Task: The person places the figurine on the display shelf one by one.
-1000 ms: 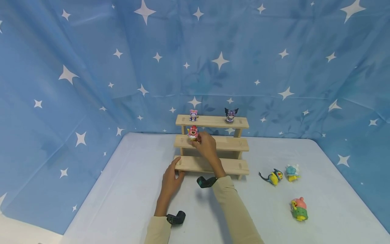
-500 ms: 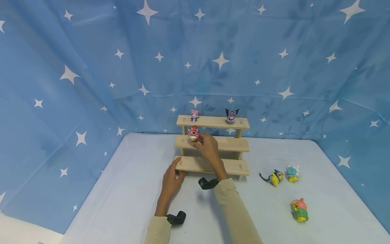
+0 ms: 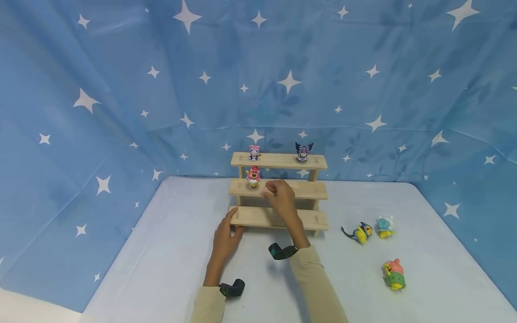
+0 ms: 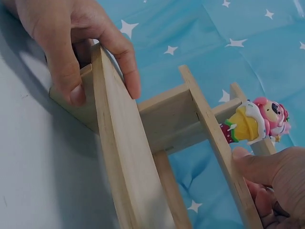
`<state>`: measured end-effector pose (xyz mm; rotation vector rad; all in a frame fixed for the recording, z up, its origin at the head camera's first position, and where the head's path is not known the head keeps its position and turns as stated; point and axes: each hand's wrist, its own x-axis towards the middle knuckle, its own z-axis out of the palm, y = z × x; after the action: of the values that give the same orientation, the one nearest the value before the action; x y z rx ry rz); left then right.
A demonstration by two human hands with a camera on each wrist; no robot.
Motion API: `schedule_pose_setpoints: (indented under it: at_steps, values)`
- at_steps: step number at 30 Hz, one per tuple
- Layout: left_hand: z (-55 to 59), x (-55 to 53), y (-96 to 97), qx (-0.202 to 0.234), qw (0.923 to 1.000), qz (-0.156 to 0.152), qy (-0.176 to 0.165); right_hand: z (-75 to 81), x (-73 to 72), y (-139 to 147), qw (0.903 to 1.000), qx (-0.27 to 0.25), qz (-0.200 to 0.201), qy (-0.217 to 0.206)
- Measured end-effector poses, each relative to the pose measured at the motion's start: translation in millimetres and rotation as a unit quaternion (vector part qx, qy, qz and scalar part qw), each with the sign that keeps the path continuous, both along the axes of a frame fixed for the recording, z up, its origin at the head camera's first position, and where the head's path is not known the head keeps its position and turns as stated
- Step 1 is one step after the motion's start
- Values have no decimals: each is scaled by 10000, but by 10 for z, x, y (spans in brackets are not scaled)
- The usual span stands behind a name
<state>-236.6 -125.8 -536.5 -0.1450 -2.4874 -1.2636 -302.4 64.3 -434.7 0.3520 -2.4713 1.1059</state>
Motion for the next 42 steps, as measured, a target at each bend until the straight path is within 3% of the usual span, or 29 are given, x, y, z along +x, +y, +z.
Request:
schedule_pose_setpoints:
  at_steps: [5, 12, 16, 21, 28, 35, 38, 42]
  values:
    - [-17, -6, 2, 15, 10000, 58, -16, -28, 36, 38, 9995, -170, 45, 244]
    - [-13, 2, -4, 34, 10000, 40, -24, -169, 191, 249, 9916, -817, 586, 810]
    - [-22, 17, -1, -21, 10000, 39, 9, -286, 308, 438, 9891, -1108, 672, 693]
    - [-3, 1, -17, -19, 10000, 33, 53, -284, 330, 603, 9907, -1191, 521, 390]
    - [-25, 6, 10, -2, 10000, 9, 65, -236, 367, 866, 9924, -1175, -76, 366]
    - [-34, 42, 8, -1, 9999, 68, 152, -162, 449, 1244, 9871, -387, -1406, 664]
    - [-15, 29, 1, -25, 9999, -10, 143, -143, 489, 1408, 9806, -21, -1900, 489]
    - [8, 1, -9, -13, 9999, -95, 99, -136, 554, 1596, 9723, 416, -2297, -127]
